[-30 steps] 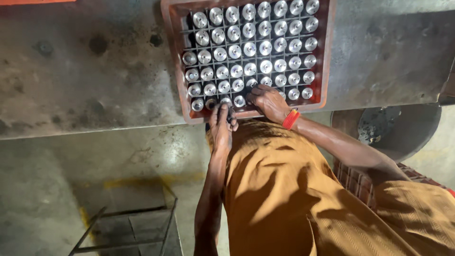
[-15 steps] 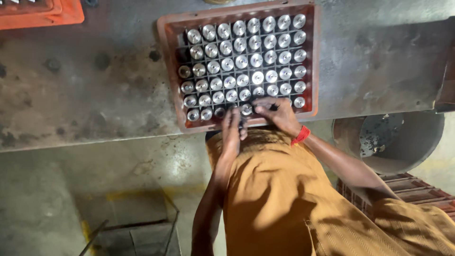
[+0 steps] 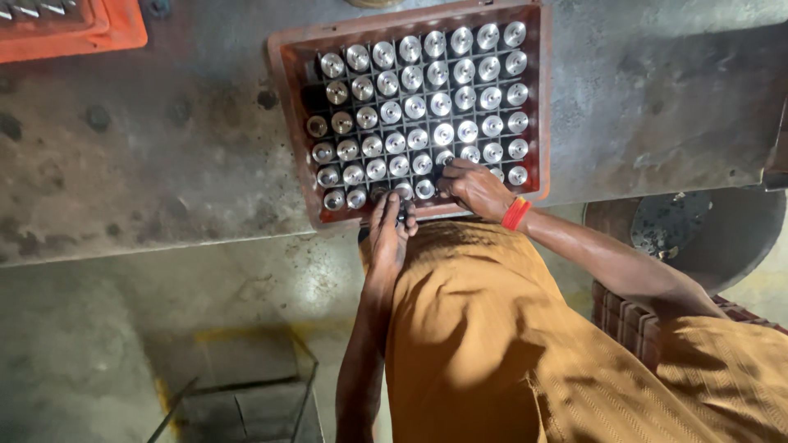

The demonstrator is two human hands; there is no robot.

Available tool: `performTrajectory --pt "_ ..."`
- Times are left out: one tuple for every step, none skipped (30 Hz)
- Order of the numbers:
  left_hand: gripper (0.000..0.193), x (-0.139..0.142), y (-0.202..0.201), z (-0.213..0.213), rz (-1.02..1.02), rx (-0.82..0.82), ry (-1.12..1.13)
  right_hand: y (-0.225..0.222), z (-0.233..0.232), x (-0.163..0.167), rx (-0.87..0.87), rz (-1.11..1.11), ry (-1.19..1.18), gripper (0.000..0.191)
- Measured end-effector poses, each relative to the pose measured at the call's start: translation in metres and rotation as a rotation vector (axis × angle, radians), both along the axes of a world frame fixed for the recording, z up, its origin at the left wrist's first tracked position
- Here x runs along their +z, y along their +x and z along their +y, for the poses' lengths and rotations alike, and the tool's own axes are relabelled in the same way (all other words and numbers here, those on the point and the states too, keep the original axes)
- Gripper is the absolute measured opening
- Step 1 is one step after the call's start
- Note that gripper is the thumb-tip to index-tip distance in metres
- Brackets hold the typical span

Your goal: The person scrubs small metal parts arranged in a plastic crate using a cylindrical brush. They repeatedly dip the brush into a bucket of dark liquid and scrub the parts in rows. The person also moves the crate to a different position on the metal table during the process.

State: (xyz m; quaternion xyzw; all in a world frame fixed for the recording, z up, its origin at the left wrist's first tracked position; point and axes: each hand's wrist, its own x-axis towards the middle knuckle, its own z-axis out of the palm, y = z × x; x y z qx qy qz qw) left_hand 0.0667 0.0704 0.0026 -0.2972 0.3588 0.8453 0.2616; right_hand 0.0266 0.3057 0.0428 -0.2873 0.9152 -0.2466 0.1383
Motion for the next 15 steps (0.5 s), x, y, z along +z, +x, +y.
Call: performTrajectory --pt "0.026 0.003 -0.003 0.001 0.027 -0.031 -0.029 -0.001 0.001 0.003 -0.034 -0.023 -0.041 0.021" --pt "0.028 0.007 -0.006 0.002 0.054 -0.062 -0.058 -0.002 0.003 0.005 -0.067 -0.045 -0.081 0.023" --pt "0.031 0.011 -0.008 0.003 0.077 -0.092 -0.087 -0.001 0.006 0.008 -0.1 -0.071 -0.122 0.025" --pt "0.031 0.016 -0.01 0.007 0.116 -0.164 -0.119 0.001 0.009 0.01 -0.235 -0.147 -0.225 0.031" --pt "0.031 0.021 -0.012 0.011 0.151 -0.234 -0.152 0.004 0.012 0.012 -0.368 -0.228 -0.327 0.037" --pt "0.032 0.026 -0.013 0.015 0.182 -0.297 -0.188 0.008 0.014 0.013 -0.496 -0.315 -0.428 0.044" --pt "0.031 0.031 -0.014 0.022 0.143 -0.335 -0.179 0.013 0.015 0.013 -0.463 -0.359 -0.519 0.043" --pt "0.032 0.036 -0.016 0.032 0.105 -0.377 -0.17 0.017 0.015 0.012 -0.433 -0.403 -0.61 0.043" --pt "0.034 0.041 -0.019 0.039 0.078 -0.428 -0.157 0.021 0.015 0.011 -0.411 -0.433 -0.702 0.043" --pt "0.033 0.046 -0.023 0.044 0.088 -0.422 -0.14 0.024 0.014 0.009 -0.482 -0.489 -0.707 0.038" --pt "0.032 0.05 -0.026 0.049 0.099 -0.417 -0.121 0.026 0.015 0.007 -0.555 -0.543 -0.711 0.034" --pt "0.032 0.054 -0.029 0.052 0.104 -0.413 -0.099 0.027 0.016 0.006 -0.63 -0.604 -0.711 0.029" --pt "0.032 0.057 -0.034 0.052 0.064 -0.312 -0.029 0.028 0.019 0.006 -0.687 -0.556 -0.643 0.029" --pt "0.033 0.058 -0.039 0.048 0.023 -0.207 0.037 0.027 0.024 0.006 -0.738 -0.509 -0.576 0.028" --pt "0.034 0.058 -0.043 0.044 -0.018 -0.105 0.101 0.027 0.03 0.006 -0.79 -0.462 -0.511 0.028"
